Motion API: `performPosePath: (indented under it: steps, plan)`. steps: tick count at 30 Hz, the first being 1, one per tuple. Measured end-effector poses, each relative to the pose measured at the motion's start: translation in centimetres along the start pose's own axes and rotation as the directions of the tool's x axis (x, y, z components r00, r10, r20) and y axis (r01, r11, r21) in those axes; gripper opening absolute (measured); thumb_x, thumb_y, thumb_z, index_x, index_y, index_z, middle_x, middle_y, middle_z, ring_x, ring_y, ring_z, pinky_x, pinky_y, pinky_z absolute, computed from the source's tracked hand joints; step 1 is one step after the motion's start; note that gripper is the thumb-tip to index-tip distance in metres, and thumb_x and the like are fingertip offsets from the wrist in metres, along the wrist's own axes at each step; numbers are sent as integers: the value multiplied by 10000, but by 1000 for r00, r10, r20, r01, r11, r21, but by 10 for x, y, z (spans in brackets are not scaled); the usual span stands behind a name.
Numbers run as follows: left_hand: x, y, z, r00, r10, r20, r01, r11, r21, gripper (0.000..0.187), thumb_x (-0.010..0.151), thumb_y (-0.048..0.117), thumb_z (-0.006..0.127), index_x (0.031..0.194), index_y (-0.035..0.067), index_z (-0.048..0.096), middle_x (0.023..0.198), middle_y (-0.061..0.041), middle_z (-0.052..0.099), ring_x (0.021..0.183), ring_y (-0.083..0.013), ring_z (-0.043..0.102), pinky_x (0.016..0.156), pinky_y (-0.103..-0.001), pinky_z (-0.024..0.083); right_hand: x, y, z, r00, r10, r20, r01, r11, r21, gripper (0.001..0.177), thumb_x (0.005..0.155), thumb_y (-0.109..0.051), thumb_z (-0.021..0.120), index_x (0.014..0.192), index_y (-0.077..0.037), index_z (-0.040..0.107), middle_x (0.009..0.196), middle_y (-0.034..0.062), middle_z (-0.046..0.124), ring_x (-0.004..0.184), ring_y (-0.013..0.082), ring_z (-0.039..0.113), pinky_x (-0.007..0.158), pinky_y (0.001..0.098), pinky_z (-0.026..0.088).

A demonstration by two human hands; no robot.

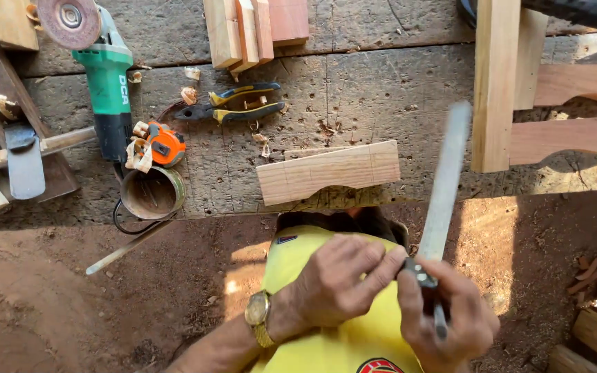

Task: The person measures and marks small wooden pieces on a workbench using a metal ruler and a pen. They repeatedly position the ruler on different pieces of wood, draw lines, and adjust the wood's position to continue marking.

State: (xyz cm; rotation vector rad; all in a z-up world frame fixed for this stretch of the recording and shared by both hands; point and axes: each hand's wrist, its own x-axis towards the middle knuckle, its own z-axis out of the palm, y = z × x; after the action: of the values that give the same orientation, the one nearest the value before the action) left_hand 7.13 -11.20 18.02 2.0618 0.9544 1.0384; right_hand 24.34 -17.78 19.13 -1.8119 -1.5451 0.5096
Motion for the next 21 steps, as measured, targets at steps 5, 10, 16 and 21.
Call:
performPosePath:
  steps: [5, 10, 16, 21]
  plan:
    - [0, -36, -4, 986, -121, -118, 85, 959, -271, 226, 869, -55, 709, 1086, 8, 697, 945, -90, 710, 706, -167, 574, 581, -278, 507, 35, 43, -9, 946, -249, 208, 297, 924, -241, 579, 757, -477, 847, 1164, -77, 755, 847, 39, 670, 548, 70, 533, 418, 215, 455]
    - [-4, -145, 19, 958, -168, -231, 231, 932, 281, 338, 962, 332, 704, 1231, 129, 713, 852, -88, 704, 692, -305, 709, 590, -428, 562, 58, 151, 87, 949, -48, 311, -18, 979, 205, 157, 891, -211, 800, 737, -203, 772, 582, 43, 578, 539, 225, 570, 558, 351, 470]
    - [1, -215, 77, 981, -106, -164, 179, 825, 536, 408, 1065, 474, 421, 1302, 263, 678, 823, 16, 484, 742, -210, 542, 692, -399, 444, 37, 176, 122, 982, -16, 189, 33, 996, -88, 246, 940, -221, 810, 784, -72, 693, 671, 70, 569, 666, 267, 644, 587, 355, 498]
    - [5, -195, 70, 962, -269, -49, 258, 834, 488, 369, 1054, 391, 528, 1292, 159, 688, 861, -52, 536, 718, -184, 458, 648, -370, 366, 49, 145, 87, 931, 297, 214, -354, 879, 319, 387, 1055, -318, 355, 789, -110, 545, 1004, 53, 567, 905, 172, 503, 801, 338, 443]
